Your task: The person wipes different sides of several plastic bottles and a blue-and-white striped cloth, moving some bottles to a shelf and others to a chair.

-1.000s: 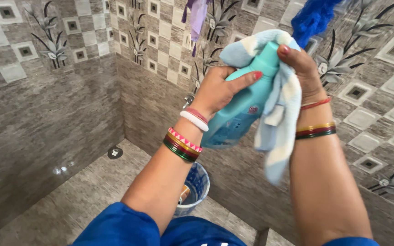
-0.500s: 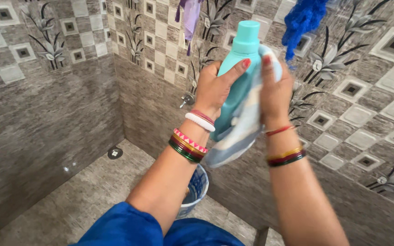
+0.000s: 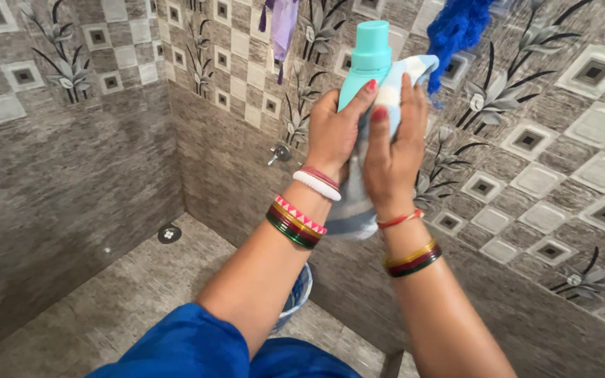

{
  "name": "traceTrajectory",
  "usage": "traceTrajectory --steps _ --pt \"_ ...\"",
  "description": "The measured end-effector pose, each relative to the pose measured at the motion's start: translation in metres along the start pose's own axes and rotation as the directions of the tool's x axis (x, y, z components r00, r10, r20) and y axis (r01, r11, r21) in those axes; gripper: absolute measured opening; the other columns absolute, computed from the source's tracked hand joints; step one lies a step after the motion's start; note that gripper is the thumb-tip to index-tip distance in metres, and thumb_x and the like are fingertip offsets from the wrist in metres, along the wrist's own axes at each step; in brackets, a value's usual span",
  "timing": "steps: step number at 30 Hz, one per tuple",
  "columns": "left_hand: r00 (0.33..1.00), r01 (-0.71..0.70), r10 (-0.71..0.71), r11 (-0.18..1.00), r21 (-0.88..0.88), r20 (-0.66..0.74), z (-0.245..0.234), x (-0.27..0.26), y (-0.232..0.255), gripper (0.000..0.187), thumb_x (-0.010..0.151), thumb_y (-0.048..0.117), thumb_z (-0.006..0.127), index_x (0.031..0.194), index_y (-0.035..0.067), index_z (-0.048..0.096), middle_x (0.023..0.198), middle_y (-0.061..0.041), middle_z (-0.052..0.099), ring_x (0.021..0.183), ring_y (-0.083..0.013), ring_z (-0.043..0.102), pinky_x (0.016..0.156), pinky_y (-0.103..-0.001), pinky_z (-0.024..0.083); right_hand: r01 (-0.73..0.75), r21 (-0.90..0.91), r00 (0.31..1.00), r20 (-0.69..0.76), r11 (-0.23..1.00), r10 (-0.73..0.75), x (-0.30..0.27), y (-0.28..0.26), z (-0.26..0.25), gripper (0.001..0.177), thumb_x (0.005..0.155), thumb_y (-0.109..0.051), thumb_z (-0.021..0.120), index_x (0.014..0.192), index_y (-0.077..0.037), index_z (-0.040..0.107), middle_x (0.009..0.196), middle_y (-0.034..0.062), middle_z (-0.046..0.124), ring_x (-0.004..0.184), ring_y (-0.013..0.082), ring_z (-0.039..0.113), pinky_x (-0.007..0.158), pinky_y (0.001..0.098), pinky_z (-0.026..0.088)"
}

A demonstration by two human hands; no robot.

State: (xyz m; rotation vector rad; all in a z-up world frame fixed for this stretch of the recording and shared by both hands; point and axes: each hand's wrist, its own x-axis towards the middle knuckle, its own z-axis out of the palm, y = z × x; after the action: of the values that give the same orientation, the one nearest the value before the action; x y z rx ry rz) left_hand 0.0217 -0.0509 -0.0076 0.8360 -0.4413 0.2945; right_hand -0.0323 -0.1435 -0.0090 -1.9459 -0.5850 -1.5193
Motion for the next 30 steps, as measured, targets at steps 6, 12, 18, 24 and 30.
traceTrajectory --steps 6,12,18,24,30 --pt "0.999 -0.039 0.037 0.997 0.074 0.035 0.001 -0.008 0.005 0.028 0.092 0.025 0.082 0.094 -0.001 0.073 0.082 -0.002 0.065 0.069 -0.0075 0.054 0.062 -0.026 0.043 -0.416 0.295 0.907 0.075 0.86 0.413 -0.031 0.049 -0.002 0.046 0.107 -0.028 0.052 0.139 0.005 0.06 0.128 0.0152 0.069 0.114 0.0241 0.064 0.101 0.0357 0.051" --pt "0.98 0.031 -0.029 0.999 -0.01 0.195 0.002 -0.02 0.018 0.024 0.088 0.025 0.078 0.097 0.003 0.073 0.087 -0.001 0.074 0.076 -0.0067 0.067 0.07 -0.025 0.055 -0.825 0.437 0.518 0.329 0.359 0.789 -0.039 0.106 -0.008 0.038 0.098 -0.031 0.053 0.114 -0.002 0.072 0.103 0.0056 0.073 0.09 0.0161 0.066 0.083 0.0327 0.053" --pt "0.992 0.058 -0.092 0.939 0.34 0.086 0.001 -0.016 -0.003 0.03 0.093 0.028 0.077 0.098 -0.001 0.074 0.083 -0.002 0.067 0.071 -0.0066 0.053 0.061 -0.027 0.046 -0.5 0.576 0.855 0.209 0.647 0.474 0.027 0.082 -0.015 0.034 0.105 -0.023 0.059 0.122 0.005 0.068 0.112 0.0072 0.07 0.1 0.0164 0.063 0.09 0.0317 0.052" --pt "0.988 0.14 -0.144 0.988 0.068 0.06 -0.007 -0.015 -0.045 0.03 0.103 0.032 0.06 0.103 0.002 0.066 0.094 0.0 0.067 0.087 -0.0055 0.055 0.079 -0.024 0.047 -0.145 0.183 0.986 0.113 0.972 0.126 0.016 0.036 -0.005 0.046 0.113 -0.025 0.053 0.147 0.005 0.053 0.146 0.0187 0.062 0.136 0.0294 0.059 0.117 0.0392 0.044" --pt "0.998 0.047 -0.045 0.998 -0.05 0.035 -0.013 -0.006 -0.044 0.026 0.103 0.029 0.064 0.093 0.005 0.061 0.085 -0.001 0.06 0.076 -0.011 0.053 0.071 -0.028 0.045 -0.081 0.06 0.993 0.09 0.995 0.076 -0.061 0.04 -0.008 0.051 0.112 -0.025 0.051 0.154 0.005 0.047 0.155 0.0218 0.052 0.146 0.0347 0.05 0.122 0.0452 0.04"
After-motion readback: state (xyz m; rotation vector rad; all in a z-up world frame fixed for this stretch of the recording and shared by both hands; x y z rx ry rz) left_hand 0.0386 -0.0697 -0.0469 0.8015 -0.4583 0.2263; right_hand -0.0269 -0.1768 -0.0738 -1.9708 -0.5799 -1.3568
